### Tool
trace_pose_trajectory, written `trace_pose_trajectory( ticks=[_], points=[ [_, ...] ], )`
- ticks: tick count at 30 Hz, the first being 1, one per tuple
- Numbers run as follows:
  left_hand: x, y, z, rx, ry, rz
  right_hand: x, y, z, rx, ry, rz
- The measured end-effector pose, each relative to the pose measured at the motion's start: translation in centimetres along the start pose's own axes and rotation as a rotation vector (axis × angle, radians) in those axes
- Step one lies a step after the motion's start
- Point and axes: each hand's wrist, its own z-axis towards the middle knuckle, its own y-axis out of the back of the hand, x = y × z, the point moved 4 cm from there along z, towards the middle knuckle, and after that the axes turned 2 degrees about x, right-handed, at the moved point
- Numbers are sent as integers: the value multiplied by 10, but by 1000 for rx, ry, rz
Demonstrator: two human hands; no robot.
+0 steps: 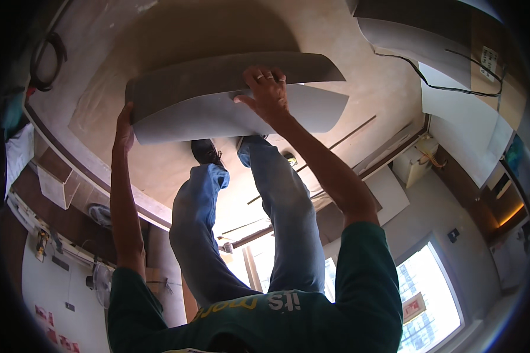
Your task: The person repeatedly picks up flat white and gray sheets, rolls them into cylindrical shapes, and inserts them into a larger gray cylinder. The person also picks up and places down a black curved sheet. The task involves repeated handling and stacking of these rolled sheets within the larger cylinder.
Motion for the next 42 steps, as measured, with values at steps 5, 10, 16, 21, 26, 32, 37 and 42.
trace_pose_trajectory(
  ticks=[5, 10, 16, 21, 26, 32, 37, 42],
  points=[
    [-20, 13, 8, -21, 99, 94, 11, -21, -15, -80, 33, -55],
    [-45, 29, 25, 41, 81, 232, 34, -17, -39, 202, 29, 142],
    [-101, 14, -11, -582, -839, 1341, 6, -7, -2, 89, 46, 32],
    [0, -180, -91, 177, -951, 1370, 2, -2, 30, 55, 31, 20],
    [23, -234, -58, 172, -838, 1608, -10, -11, 45, 3, 11, -80],
    [30, -200, -23, 133, -675, 1506, -19, 1, 48, -16, 73, -74],
    [22, -213, -26, 125, -725, 1552, 10, -8, 25, 116, 29, -72],
    [24, -212, -31, 123, -798, 1523, 23, -27, -7, 249, 1, -77]
  ],
)
